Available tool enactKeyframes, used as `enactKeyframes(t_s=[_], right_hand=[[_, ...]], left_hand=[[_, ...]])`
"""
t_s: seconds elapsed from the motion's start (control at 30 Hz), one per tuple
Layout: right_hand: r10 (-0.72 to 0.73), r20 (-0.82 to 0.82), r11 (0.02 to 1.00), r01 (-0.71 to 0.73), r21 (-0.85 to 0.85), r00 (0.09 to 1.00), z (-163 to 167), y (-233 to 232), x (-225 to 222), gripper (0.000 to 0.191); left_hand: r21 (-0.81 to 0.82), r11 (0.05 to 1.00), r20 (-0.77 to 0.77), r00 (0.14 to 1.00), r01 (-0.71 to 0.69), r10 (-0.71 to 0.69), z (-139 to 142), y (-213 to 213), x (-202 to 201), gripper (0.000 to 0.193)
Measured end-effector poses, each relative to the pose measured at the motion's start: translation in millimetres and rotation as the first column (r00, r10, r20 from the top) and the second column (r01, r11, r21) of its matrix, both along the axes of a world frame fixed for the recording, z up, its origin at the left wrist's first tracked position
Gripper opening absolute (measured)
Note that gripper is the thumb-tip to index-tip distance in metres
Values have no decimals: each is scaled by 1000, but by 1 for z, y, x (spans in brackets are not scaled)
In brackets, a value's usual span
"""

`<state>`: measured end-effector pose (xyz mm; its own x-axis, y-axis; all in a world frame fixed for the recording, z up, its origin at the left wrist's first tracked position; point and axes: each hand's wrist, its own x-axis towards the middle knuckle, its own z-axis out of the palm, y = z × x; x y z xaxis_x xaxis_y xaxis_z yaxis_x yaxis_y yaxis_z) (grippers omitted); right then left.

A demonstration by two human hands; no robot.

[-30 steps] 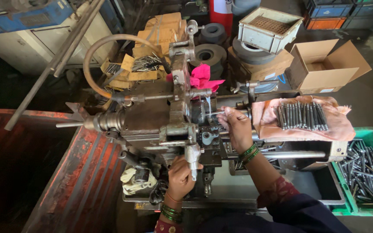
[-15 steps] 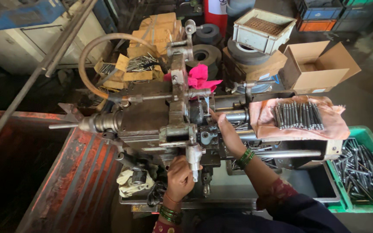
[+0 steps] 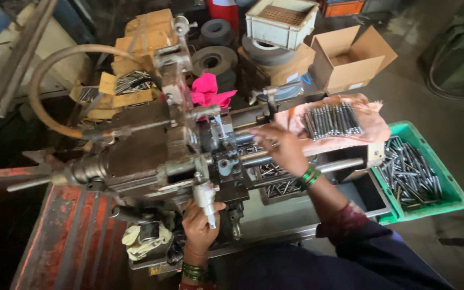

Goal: The person repeatedly picks metal rods from a green crate, inserts them into a metal forming machine, and operates a lever to process them. Finished rods are placed on a cloth on the machine. The person occasionally picks up and examines a finished rod before returning to the cycle.

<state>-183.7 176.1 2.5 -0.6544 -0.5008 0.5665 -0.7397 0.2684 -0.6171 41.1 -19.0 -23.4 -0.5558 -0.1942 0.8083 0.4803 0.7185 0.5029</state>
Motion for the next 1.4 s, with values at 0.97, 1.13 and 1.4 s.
enactKeyframes(t_s=[0.97,1.13,1.4], right_hand=[[-572,-319,729,646,224,756,1,196,-94,22],[-543,-63,823,546,156,837,2,208,-109,23],[-295,100,955,288,75,950,10,197,-120,22]], left_hand=[[95,992,-19,996,-87,90,-6,30,-11,23],[70,992,-76,991,-101,107,-2,34,-17,22],[24,981,-104,975,-192,194,-5,46,-20,20]])
